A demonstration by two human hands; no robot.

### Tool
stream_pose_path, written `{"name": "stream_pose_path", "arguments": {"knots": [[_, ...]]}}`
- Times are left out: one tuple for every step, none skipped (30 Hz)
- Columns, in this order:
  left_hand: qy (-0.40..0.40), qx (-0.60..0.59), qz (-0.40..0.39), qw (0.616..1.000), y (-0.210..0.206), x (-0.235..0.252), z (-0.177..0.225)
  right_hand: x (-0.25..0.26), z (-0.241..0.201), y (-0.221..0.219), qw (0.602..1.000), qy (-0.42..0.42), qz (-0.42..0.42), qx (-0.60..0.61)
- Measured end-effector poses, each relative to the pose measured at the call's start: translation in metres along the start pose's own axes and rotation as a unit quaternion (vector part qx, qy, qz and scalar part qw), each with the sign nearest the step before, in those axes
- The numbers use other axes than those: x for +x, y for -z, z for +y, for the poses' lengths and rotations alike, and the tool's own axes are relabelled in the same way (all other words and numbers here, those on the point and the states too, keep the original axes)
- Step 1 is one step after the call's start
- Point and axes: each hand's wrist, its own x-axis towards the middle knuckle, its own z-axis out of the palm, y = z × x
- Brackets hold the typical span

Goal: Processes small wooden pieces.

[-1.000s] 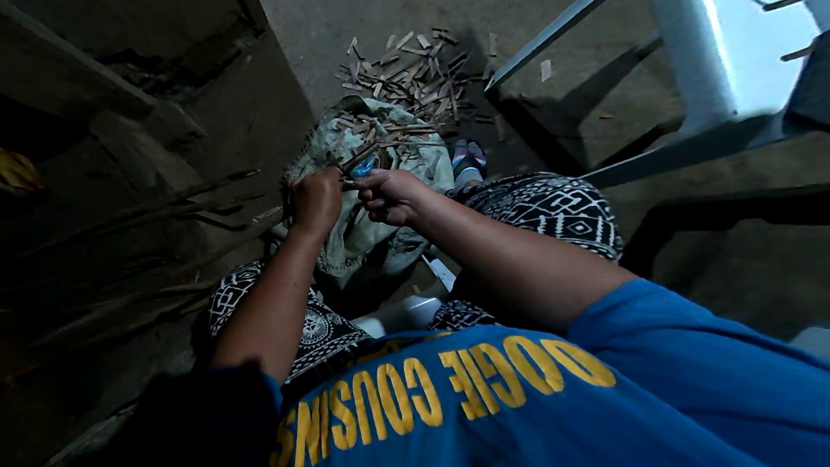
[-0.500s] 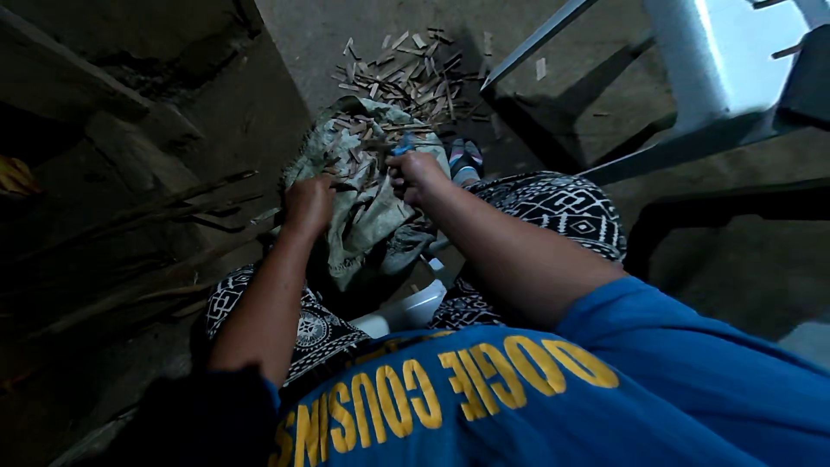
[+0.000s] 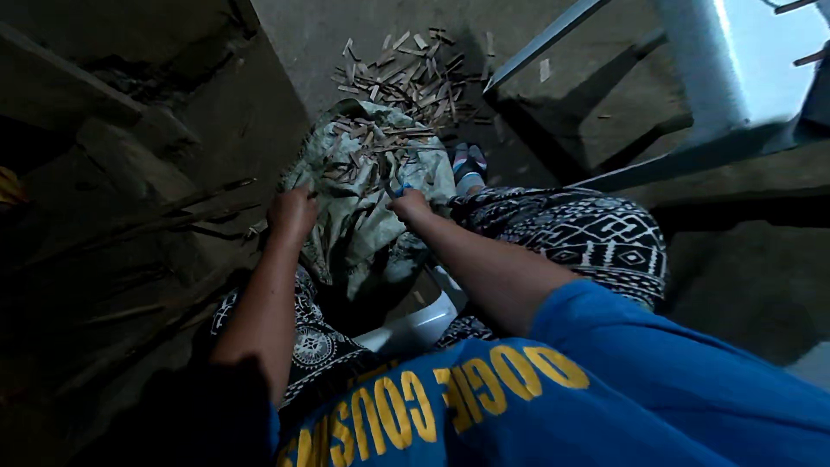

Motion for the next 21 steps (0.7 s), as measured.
{"name": "stream_pose_path", "arguments": {"knots": [[0.003,-0.002,-0.011,1.000,0.000,0.004,0.000,0.006,0.003,0.000,0.999,0.001,0.004,-0.034],[0.002,-0.011,-0.020,1.000,-0.001,0.009,-0.001,0.011,0.008,-0.001,0.997,-0.002,-0.002,-0.075],[0.002,-0.025,-0.026,0.999,-0.002,0.015,-0.003,0.016,0.013,-0.003,0.993,-0.007,-0.014,-0.116],[0.001,-0.038,-0.032,0.999,-0.001,0.021,-0.006,0.022,0.019,-0.005,0.989,-0.012,-0.033,-0.144],[0.000,-0.047,-0.036,0.998,0.000,0.026,-0.008,0.029,0.026,-0.008,0.984,-0.017,-0.054,-0.168],[-0.001,-0.053,-0.038,0.998,0.001,0.031,-0.009,0.036,0.035,-0.012,0.979,-0.021,-0.073,-0.188],[-0.004,-0.057,-0.043,0.997,0.003,0.035,-0.009,0.040,0.042,-0.015,0.974,-0.026,-0.089,-0.206],[-0.006,-0.058,-0.047,0.997,0.003,0.039,-0.008,0.041,0.047,-0.016,0.968,-0.031,-0.103,-0.225],[-0.009,-0.056,-0.051,0.997,0.003,0.042,-0.006,0.042,0.052,-0.018,0.962,-0.030,-0.113,-0.246],[-0.012,-0.053,-0.055,0.997,0.003,0.046,-0.004,0.044,0.056,-0.020,0.957,-0.026,-0.122,-0.261],[-0.015,-0.047,-0.058,0.997,0.001,0.049,-0.002,0.045,0.060,-0.022,0.953,-0.020,-0.132,-0.273],[-0.018,-0.041,-0.062,0.997,-0.001,0.051,0.000,0.047,0.064,-0.025,0.949,-0.014,-0.143,-0.282],[-0.024,-0.035,-0.067,0.997,-0.004,0.053,0.001,0.047,0.066,-0.027,0.948,-0.007,-0.145,-0.282],[-0.033,-0.030,-0.062,0.997,-0.007,0.054,0.003,0.047,0.066,-0.029,0.954,-0.002,-0.134,-0.270],[-0.037,-0.021,-0.057,0.997,-0.007,0.054,0.006,0.048,0.063,-0.030,0.963,0.003,-0.111,-0.244],[-0.028,-0.008,-0.063,0.998,-0.002,0.052,0.011,0.050,0.060,-0.029,0.973,0.009,-0.086,-0.213],[0.005,0.009,-0.113,0.994,0.013,0.049,0.022,0.053,0.054,-0.028,0.982,0.013,-0.058,-0.180],[0.058,0.022,-0.220,0.974,0.035,0.053,0.036,0.059,0.048,-0.027,0.988,0.016,-0.030,-0.152],[0.028,-0.009,-0.111,0.993,0.013,0.060,0.023,0.066,0.043,-0.024,0.991,0.020,-0.008,-0.132],[0.011,-0.034,-0.050,0.998,-0.003,0.074,0.014,0.074,0.037,-0.019,0.993,0.021,0.012,-0.117],[0.010,-0.049,-0.034,0.998,-0.010,0.089,0.010,0.081,0.030,-0.013,0.994,0.019,0.030,-0.105]]}}
